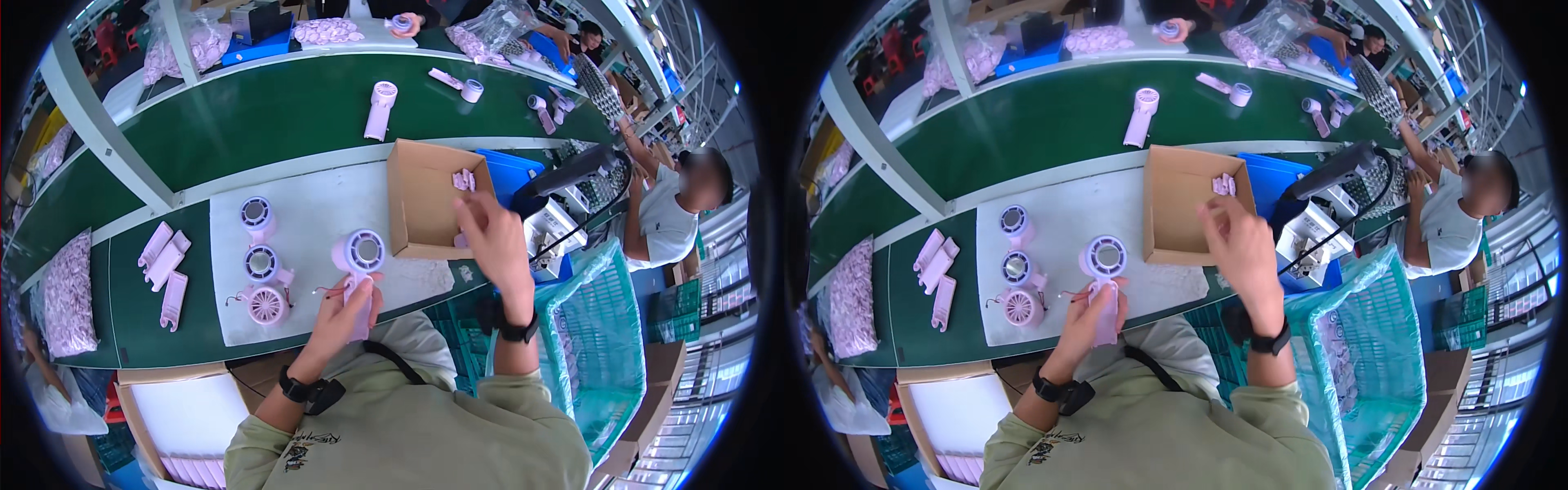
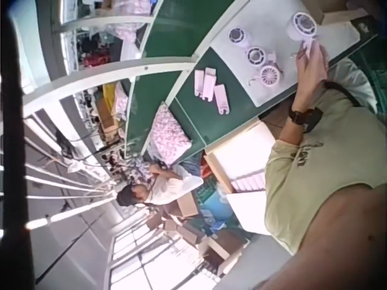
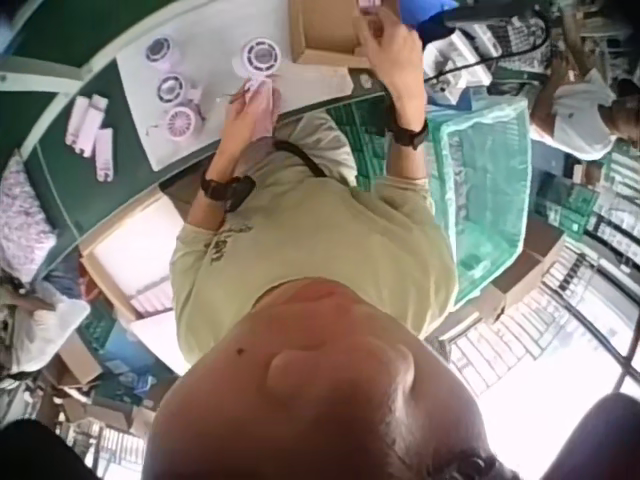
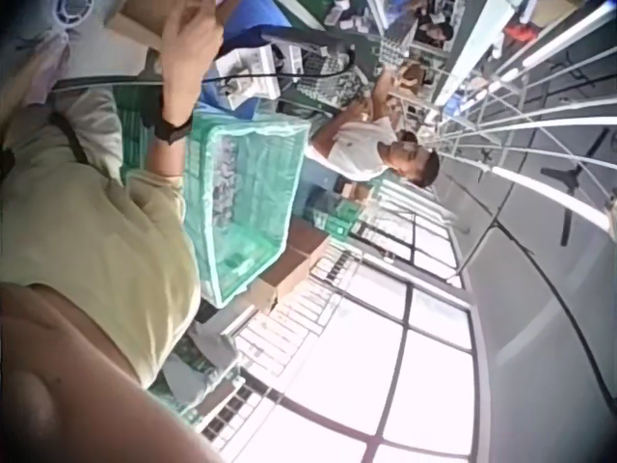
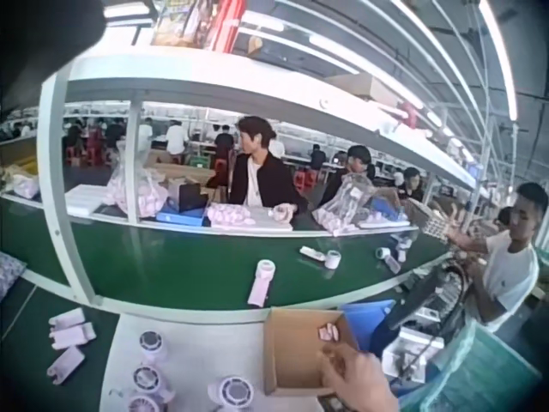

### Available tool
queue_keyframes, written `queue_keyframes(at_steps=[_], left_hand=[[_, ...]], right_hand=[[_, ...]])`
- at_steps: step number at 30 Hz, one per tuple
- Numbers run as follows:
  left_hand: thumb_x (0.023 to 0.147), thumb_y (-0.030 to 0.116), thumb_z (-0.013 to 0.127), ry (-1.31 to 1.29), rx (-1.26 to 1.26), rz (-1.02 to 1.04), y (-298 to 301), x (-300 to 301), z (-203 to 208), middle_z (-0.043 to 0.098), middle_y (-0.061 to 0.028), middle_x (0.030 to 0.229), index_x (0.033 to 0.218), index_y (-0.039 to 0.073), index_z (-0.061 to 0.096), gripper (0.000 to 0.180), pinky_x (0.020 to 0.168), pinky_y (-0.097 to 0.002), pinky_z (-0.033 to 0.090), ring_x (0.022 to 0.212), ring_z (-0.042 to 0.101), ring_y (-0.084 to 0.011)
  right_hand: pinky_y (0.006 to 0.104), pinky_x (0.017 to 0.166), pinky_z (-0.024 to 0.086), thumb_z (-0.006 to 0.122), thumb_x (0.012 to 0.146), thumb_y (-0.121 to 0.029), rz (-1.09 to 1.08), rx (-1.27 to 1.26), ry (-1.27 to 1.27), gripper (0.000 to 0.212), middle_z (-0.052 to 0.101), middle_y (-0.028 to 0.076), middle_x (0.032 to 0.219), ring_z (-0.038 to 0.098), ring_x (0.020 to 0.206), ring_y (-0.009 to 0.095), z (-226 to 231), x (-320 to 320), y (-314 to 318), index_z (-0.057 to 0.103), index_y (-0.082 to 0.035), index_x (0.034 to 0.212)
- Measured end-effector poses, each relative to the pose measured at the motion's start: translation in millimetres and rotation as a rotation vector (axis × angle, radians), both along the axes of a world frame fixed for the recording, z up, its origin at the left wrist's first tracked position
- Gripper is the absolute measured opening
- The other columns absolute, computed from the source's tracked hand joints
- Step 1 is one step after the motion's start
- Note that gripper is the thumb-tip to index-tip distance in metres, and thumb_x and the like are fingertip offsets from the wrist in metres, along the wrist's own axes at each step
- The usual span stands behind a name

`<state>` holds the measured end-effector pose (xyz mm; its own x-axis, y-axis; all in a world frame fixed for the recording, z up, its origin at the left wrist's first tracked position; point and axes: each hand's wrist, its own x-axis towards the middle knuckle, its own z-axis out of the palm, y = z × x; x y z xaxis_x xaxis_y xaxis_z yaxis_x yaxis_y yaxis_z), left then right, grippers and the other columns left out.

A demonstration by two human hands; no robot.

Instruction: Assembling small hand-held electric fans on a factory production line.

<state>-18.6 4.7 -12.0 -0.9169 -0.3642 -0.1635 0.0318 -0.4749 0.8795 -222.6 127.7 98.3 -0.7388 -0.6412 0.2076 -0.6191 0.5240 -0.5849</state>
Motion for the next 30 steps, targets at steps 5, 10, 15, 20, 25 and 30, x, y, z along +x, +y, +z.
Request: queue_keyframes(at_steps=[5, 10, 15, 20, 25, 30], left_hand=[[0.101, 0.048, 0.038, 0.281, 0.55, -0.015, -6.0, -1.1, 0.5, 0.054, -0.0041, 0.091, 0.135, -0.001, 0.043, 0.059, 0.062, -0.0266, 0.041, 0.068, 0.048, -0.0122], [0.102, 0.049, 0.032, 0.21, 0.605, -0.053, -14.8, -4.9, -7.8, 0.053, -0.0047, 0.095, 0.143, -0.001, 0.033, 0.064, 0.065, -0.026, 0.041, 0.072, 0.046, -0.0122], [0.104, 0.039, 0.035, 0.11, 0.346, -0.031, -14.6, -4.2, -15.7, 0.058, -0.0085, 0.109, 0.143, -0.001, 0.033, 0.056, 0.075, -0.0279, 0.047, 0.084, 0.055, -0.0157], [0.104, 0.025, 0.038, 0.063, 0.248, -0.046, -6.5, -3.3, -8.1, 0.054, -0.0151, 0.132, 0.141, -0.001, 0.033, 0.045, 0.095, -0.0338, 0.048, 0.108, 0.06, -0.0235], [0.102, 0.012, 0.035, 0.188, 0.097, 0.009, -0.1, 0.5, -30.1, 0.049, -0.0185, 0.137, 0.144, -0.001, 0.029, 0.044, 0.102, -0.0396, 0.045, 0.117, 0.057, -0.0294], [0.099, 0.007, 0.034, 0.223, 0.185, -0.083, -7.9, 2.4, -31.8, 0.049, -0.0172, 0.137, 0.143, -0.001, 0.03, 0.045, 0.1, -0.0385, 0.046, 0.117, 0.057, -0.0275]], right_hand=[[0.0434, 0.072, 0.053, 0.064, 0.08, -0.014, 0.14, 0.393, 0.219, 0.022, 0.067, 0.02, 0.081, 0.066, 0.079, 0.037, -56.7, -103.9, 16.4, 0.066, -0.001, 0.098], [0.0459, 0.079, 0.052, 0.066, 0.074, -0.011, 0.314, 0.649, 0.218, 0.019, 0.067, 0.021, 0.085, 0.065, 0.087, 0.037, -53.3, -105.4, 6.8, 0.07, -0.003, 0.09], [0.04, 0.074, 0.053, 0.07, 0.074, -0.013, 0.383, 0.651, 0.161, 0.023, 0.068, 0.019, 0.087, 0.067, 0.08, 0.033, -48.3, -115.7, 7.8, 0.071, -0.001, 0.094], [0.0344, 0.072, 0.053, 0.072, 0.076, -0.013, 0.366, 0.517, 0.106, 0.022, 0.069, 0.017, 0.088, 0.068, 0.078, 0.027, -39.8, -115.5, 15.5, 0.071, -0.001, 0.094], [0.0269, 0.069, 0.052, 0.068, 0.087, -0.011, 0.208, 0.014, 0.141, 0.019, 0.07, 0.011, 0.088, 0.067, 0.078, 0.017, -17.0, -68.7, 2.5, 0.068, 0.001, 0.101], [0.025, 0.071, 0.053, 0.067, 0.089, -0.007, 0.314, -0.254, -0.621, 0.022, 0.068, 0.006, 0.088, 0.064, 0.079, 0.009, -7.5, 45.7, -5.8, 0.063, 0.001, 0.11]])
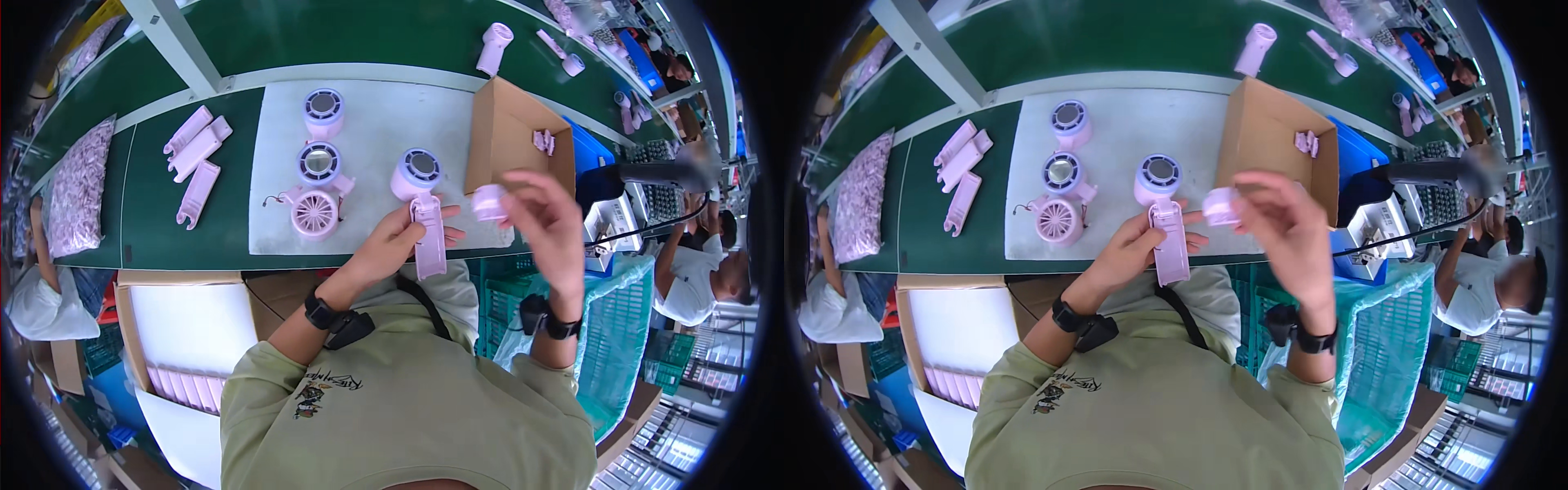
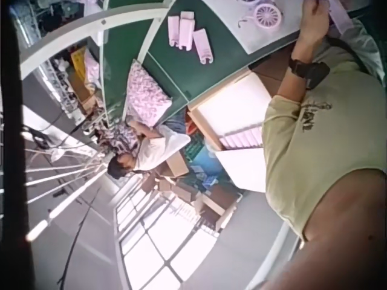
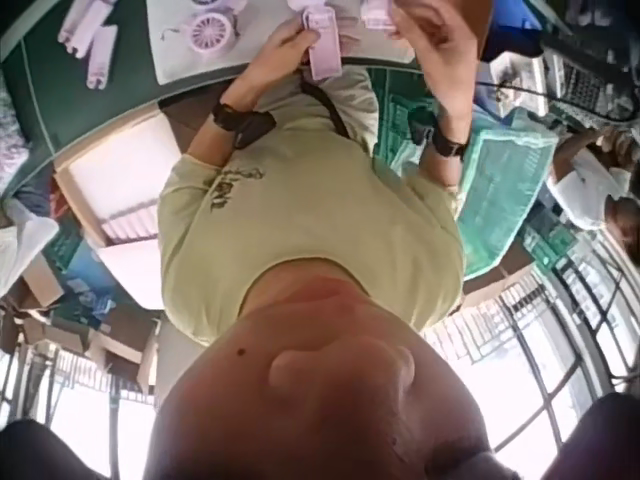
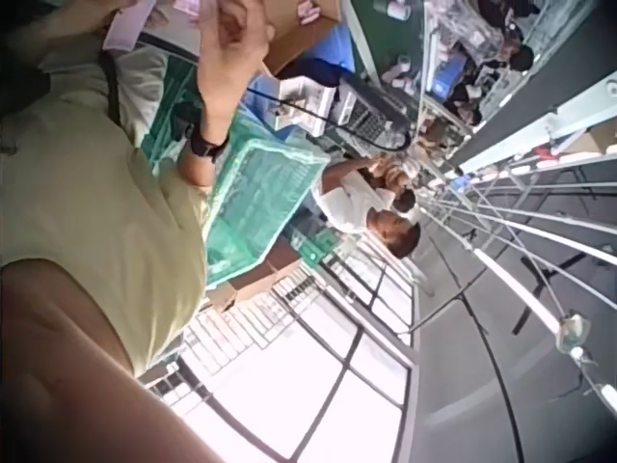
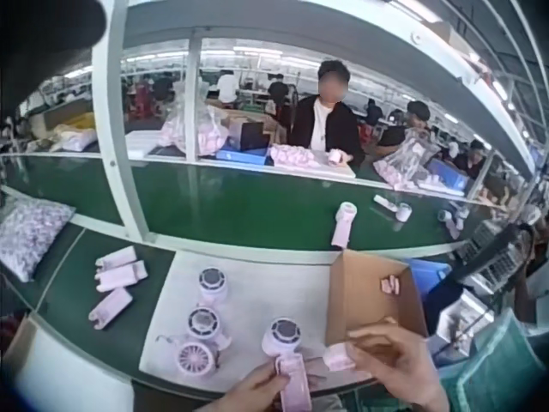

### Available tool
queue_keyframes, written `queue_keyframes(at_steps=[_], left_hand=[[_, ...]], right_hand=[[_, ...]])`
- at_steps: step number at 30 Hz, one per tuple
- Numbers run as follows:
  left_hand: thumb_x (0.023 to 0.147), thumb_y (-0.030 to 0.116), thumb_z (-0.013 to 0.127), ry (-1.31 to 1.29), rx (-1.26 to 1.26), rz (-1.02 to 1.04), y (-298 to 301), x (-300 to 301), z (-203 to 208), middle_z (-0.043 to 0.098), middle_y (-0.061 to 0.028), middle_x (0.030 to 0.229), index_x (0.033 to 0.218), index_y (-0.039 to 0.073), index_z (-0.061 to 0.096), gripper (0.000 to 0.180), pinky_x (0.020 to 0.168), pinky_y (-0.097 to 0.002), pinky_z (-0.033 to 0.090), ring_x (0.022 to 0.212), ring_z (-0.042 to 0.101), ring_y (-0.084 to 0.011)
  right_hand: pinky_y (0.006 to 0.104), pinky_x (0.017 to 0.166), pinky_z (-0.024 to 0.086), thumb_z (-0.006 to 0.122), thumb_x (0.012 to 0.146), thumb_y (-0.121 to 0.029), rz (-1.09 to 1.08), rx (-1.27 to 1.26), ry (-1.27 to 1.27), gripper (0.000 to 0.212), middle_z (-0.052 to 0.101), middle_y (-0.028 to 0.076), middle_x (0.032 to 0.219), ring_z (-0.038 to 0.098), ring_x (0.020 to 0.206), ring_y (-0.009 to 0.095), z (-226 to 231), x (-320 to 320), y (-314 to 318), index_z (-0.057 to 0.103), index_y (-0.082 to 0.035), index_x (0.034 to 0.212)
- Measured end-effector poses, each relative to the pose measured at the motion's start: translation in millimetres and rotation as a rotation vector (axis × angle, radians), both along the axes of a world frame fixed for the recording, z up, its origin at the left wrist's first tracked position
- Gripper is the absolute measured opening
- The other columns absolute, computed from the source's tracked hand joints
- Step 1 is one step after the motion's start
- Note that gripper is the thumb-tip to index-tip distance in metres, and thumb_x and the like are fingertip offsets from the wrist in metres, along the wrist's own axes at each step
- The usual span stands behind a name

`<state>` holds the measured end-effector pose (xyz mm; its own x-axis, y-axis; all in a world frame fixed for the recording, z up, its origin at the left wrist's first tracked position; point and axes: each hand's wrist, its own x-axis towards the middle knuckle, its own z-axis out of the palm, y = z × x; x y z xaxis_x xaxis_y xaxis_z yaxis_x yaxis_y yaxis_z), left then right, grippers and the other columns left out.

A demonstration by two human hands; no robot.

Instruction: Assembling small hand-held electric fans on a factory production line.

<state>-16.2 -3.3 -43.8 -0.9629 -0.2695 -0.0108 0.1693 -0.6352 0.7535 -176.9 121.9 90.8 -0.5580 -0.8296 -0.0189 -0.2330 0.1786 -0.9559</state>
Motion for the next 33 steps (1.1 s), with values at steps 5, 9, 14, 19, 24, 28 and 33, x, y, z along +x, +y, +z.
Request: queue_keyframes(at_steps=[5, 9, 14, 19, 24, 28, 33], left_hand=[[0.097, 0.007, 0.038, -0.122, 0.048, -0.01, 1.7, 2.6, 9.4, 0.053, -0.0132, 0.129, 0.14, 0.0, 0.035, 0.043, 0.098, -0.0362, 0.047, 0.113, 0.059, -0.0225], [0.096, 0.009, 0.041, -0.135, 0.073, 0.016, 2.6, 0.7, -1.2, 0.056, -0.0101, 0.124, 0.137, 0.001, 0.039, 0.042, 0.097, -0.0352, 0.047, 0.111, 0.059, -0.0195], [0.099, 0.017, 0.045, -0.165, 0.159, -0.017, -1.3, 2.0, 8.9, 0.058, -0.0077, 0.12, 0.131, 0.0, 0.046, 0.036, 0.095, -0.0329, 0.047, 0.11, 0.058, -0.0157], [0.102, 0.023, 0.045, -0.262, 0.351, -0.078, -8.8, -7.0, 21.4, 0.057, -0.0079, 0.122, 0.128, -0.001, 0.051, 0.036, 0.093, -0.0311, 0.047, 0.109, 0.057, -0.0142], [0.103, 0.027, 0.039, -0.174, -0.218, 0.1, 13.1, -0.8, 30.3, 0.056, -0.0134, 0.128, 0.132, -0.003, 0.048, 0.042, 0.088, -0.0306, 0.049, 0.104, 0.06, -0.0148], [0.104, 0.027, 0.036, -0.102, -0.276, 0.129, 22.9, 6.7, 54.5, 0.056, -0.0178, 0.13, 0.135, -0.006, 0.044, 0.046, 0.09, -0.0313, 0.048, 0.105, 0.059, -0.0171], [0.103, 0.026, 0.037, -0.087, -0.261, 0.104, 15.8, -9.2, 70.1, 0.058, -0.0192, 0.128, 0.134, -0.006, 0.044, 0.045, 0.093, -0.0334, 0.047, 0.109, 0.059, -0.0209]], right_hand=[[0.0238, 0.065, 0.054, 0.068, 0.086, -0.004, -0.006, -0.023, 0.024, 0.02, 0.067, 0.007, 0.086, 0.064, 0.075, 0.012, -62.3, 39.6, -20.8, 0.067, -0.001, 0.106], [0.0247, 0.063, 0.053, 0.07, 0.084, -0.003, -0.062, -0.064, 0.541, 0.017, 0.065, 0.009, 0.089, 0.063, 0.074, 0.015, -76.6, 51.0, -28.2, 0.069, -0.003, 0.101], [0.0259, 0.062, 0.051, 0.071, 0.081, -0.002, -0.085, -0.08, 0.673, 0.018, 0.062, 0.01, 0.093, 0.063, 0.074, 0.018, -88.3, 50.3, -22.2, 0.071, -0.004, 0.099], [0.028, 0.064, 0.055, 0.072, 0.082, -0.005, -0.056, -0.087, 0.605, 0.016, 0.061, 0.009, 0.096, 0.063, 0.08, 0.019, -84.1, 48.1, -16.7, 0.066, -0.005, 0.097], [0.0259, 0.061, 0.053, 0.066, 0.09, -0.011, -0.337, -0.301, 0.017, 0.013, 0.06, 0.009, 0.097, 0.062, 0.078, 0.014, -83.8, 70.2, -6.8, 0.06, -0.003, 0.099], [0.023, 0.049, 0.046, 0.048, 0.101, -0.027, -0.003, -0.088, -0.648, 0.027, 0.059, 0.007, 0.078, 0.057, 0.058, 0.01, -63.3, 68.8, 10.0, 0.055, -0.002, 0.099], [0.0206, 0.041, 0.039, 0.039, 0.103, -0.039, 0.097, 0.077, -0.633, 0.041, 0.055, 0.004, 0.06, 0.051, 0.044, 0.009, -52.0, 56.2, 7.4, 0.056, -0.003, 0.096]])
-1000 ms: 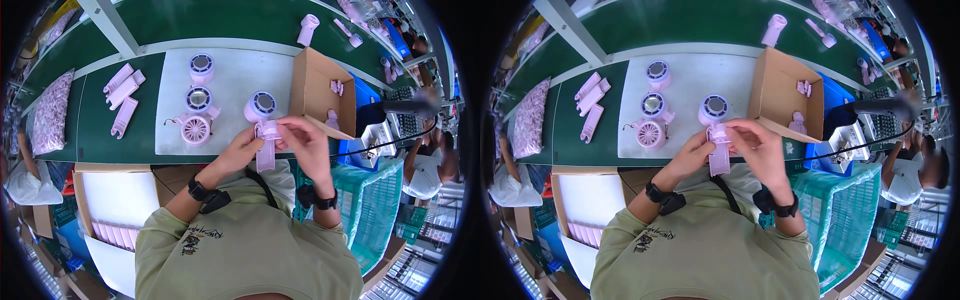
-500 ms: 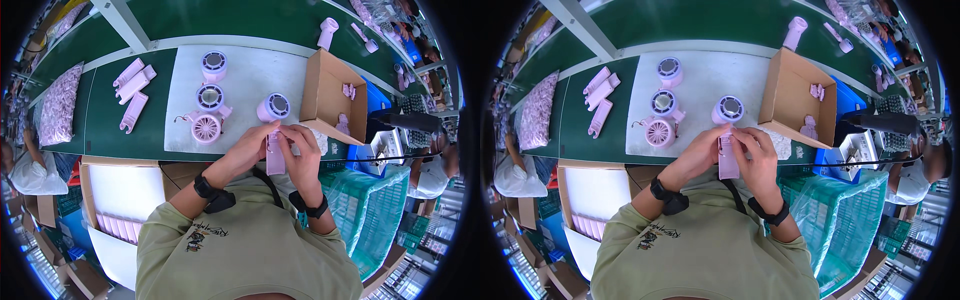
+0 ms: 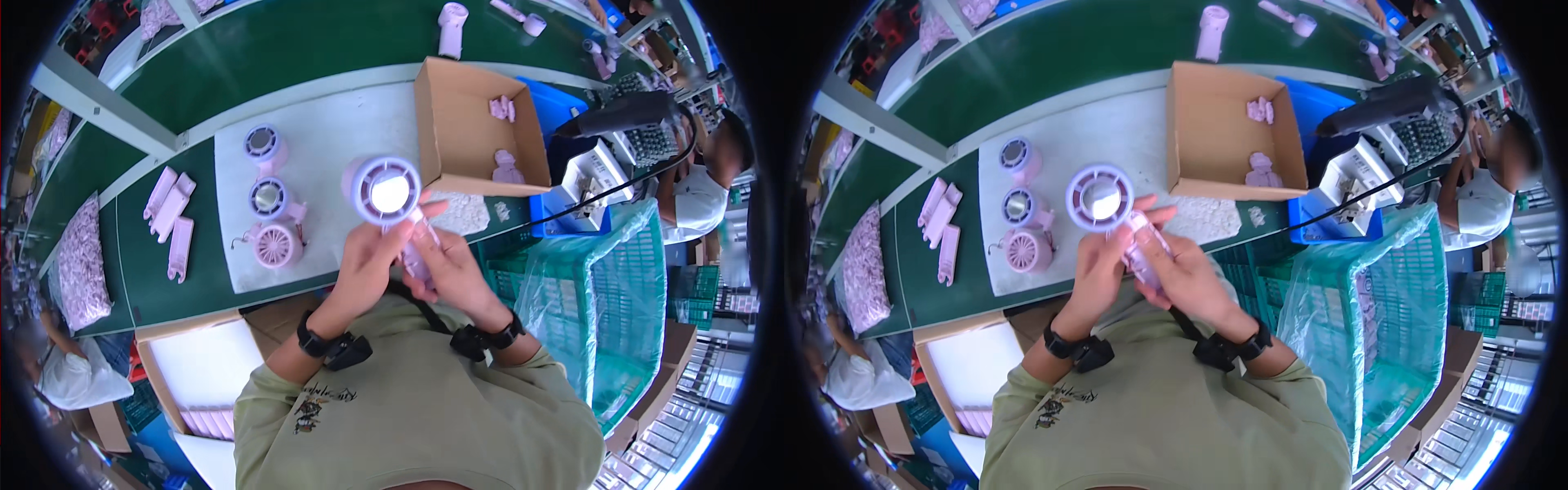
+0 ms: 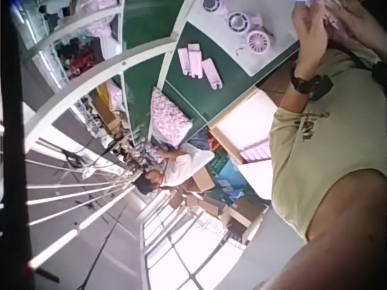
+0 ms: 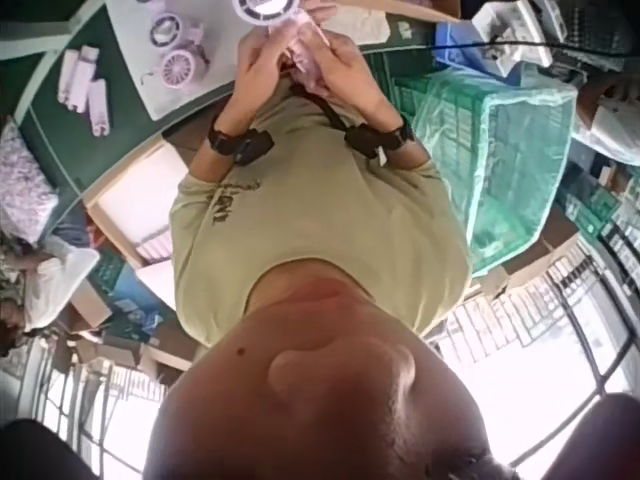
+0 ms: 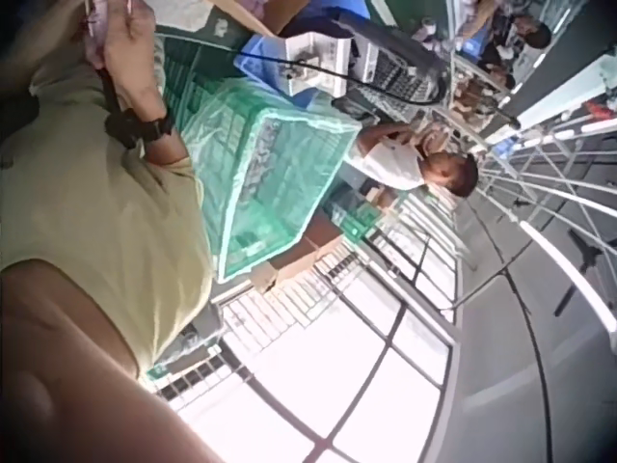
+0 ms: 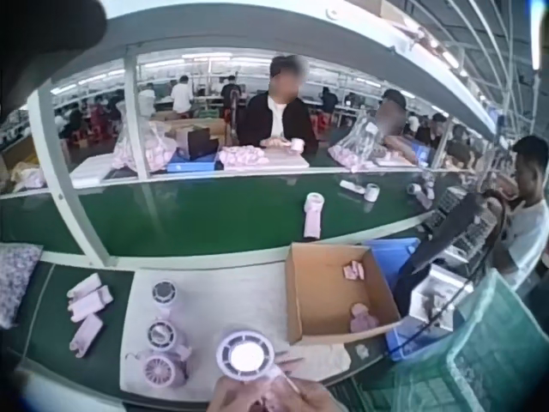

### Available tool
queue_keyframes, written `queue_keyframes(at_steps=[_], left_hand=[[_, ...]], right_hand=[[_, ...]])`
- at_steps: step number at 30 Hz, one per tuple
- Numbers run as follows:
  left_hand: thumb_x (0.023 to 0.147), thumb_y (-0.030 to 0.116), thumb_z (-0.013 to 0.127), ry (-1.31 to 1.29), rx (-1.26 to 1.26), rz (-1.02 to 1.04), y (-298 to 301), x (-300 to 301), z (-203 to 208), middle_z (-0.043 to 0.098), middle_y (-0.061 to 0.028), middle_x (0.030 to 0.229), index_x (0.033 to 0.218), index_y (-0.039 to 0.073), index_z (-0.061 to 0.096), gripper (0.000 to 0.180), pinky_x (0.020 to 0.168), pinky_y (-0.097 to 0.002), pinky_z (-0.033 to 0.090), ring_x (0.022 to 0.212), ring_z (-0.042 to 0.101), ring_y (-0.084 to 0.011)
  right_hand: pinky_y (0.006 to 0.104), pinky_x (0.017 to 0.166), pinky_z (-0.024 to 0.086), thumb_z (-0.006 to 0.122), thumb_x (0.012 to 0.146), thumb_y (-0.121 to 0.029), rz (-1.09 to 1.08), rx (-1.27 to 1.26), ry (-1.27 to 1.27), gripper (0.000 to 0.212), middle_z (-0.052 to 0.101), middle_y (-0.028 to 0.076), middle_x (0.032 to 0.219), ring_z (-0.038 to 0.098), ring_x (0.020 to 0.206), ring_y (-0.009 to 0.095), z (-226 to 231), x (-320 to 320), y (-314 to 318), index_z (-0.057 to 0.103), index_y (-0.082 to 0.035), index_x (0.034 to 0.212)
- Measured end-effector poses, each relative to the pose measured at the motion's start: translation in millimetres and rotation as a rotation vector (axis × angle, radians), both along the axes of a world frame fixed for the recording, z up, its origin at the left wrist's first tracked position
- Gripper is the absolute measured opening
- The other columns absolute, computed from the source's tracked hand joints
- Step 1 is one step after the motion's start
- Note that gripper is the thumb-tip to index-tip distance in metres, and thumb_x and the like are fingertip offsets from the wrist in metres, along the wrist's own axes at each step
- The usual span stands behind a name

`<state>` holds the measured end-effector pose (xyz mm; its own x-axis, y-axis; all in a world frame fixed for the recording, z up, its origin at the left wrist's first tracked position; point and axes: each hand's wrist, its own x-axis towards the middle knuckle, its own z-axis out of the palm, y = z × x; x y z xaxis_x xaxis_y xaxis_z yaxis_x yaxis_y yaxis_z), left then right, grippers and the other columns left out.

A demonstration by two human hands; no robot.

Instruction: Assembling small hand-held electric fans on a factory production line.

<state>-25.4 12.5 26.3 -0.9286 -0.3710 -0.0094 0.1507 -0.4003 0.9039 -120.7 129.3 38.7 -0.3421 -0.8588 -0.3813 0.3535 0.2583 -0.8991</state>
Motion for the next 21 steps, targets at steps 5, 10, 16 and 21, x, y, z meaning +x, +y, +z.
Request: queue_keyframes(at_steps=[5, 10, 16, 21], left_hand=[[0.101, 0.026, 0.042, 0.07, 0.385, -0.071, -6.1, -15.0, 0.4, 0.058, -0.0211, 0.127, 0.121, -0.002, 0.053, 0.037, 0.098, -0.0385, 0.046, 0.111, 0.059, -0.0264], [0.098, 0.025, 0.047, 0.252, 0.756, -0.014, -16.2, -16.3, 1.3, 0.057, -0.0225, 0.127, 0.108, 0.001, 0.058, 0.029, 0.103, -0.0435, 0.045, 0.115, 0.058, -0.0312], [0.097, 0.025, 0.049, 0.313, 0.97, -0.051, -9.0, -17.3, 6.1, 0.056, -0.0224, 0.128, 0.106, 0.001, 0.059, 0.028, 0.107, -0.0445, 0.042, 0.115, 0.058, -0.0328], [0.094, 0.023, 0.053, 0.155, 0.877, -0.055, -4.2, -19.3, 8.1, 0.065, -0.0176, 0.109, 0.105, 0.002, 0.058, 0.024, 0.088, -0.0412, 0.052, 0.095, 0.065, -0.0299]], right_hand=[[0.0249, 0.05, 0.042, 0.046, 0.101, -0.033, 0.002, 0.07, 0.397, 0.033, 0.057, 0.003, 0.061, 0.055, 0.053, 0.012, 17.9, -6.1, -1.7, 0.06, -0.003, 0.1], [0.0291, 0.087, 0.043, 0.063, 0.093, -0.024, -0.907, -0.05, 1.398, 0.032, 0.062, 0.01, 0.107, 0.056, 0.098, 0.018, 44.6, -68.8, 14.2, 0.058, 0.004, 0.109], [0.0277, 0.083, 0.044, 0.08, 0.079, -0.03, -1.28, -0.24, 1.575, 0.054, 0.065, 0.014, 0.106, 0.06, 0.09, 0.016, 59.7, -196.2, 33.9, 0.059, 0.008, 0.112], [0.0233, 0.075, 0.045, 0.077, 0.081, -0.022, -1.182, -0.36, 1.086, 0.033, 0.068, 0.009, 0.086, 0.061, 0.079, 0.012, 58.2, -211.9, 35.0, 0.063, 0.003, 0.098]])
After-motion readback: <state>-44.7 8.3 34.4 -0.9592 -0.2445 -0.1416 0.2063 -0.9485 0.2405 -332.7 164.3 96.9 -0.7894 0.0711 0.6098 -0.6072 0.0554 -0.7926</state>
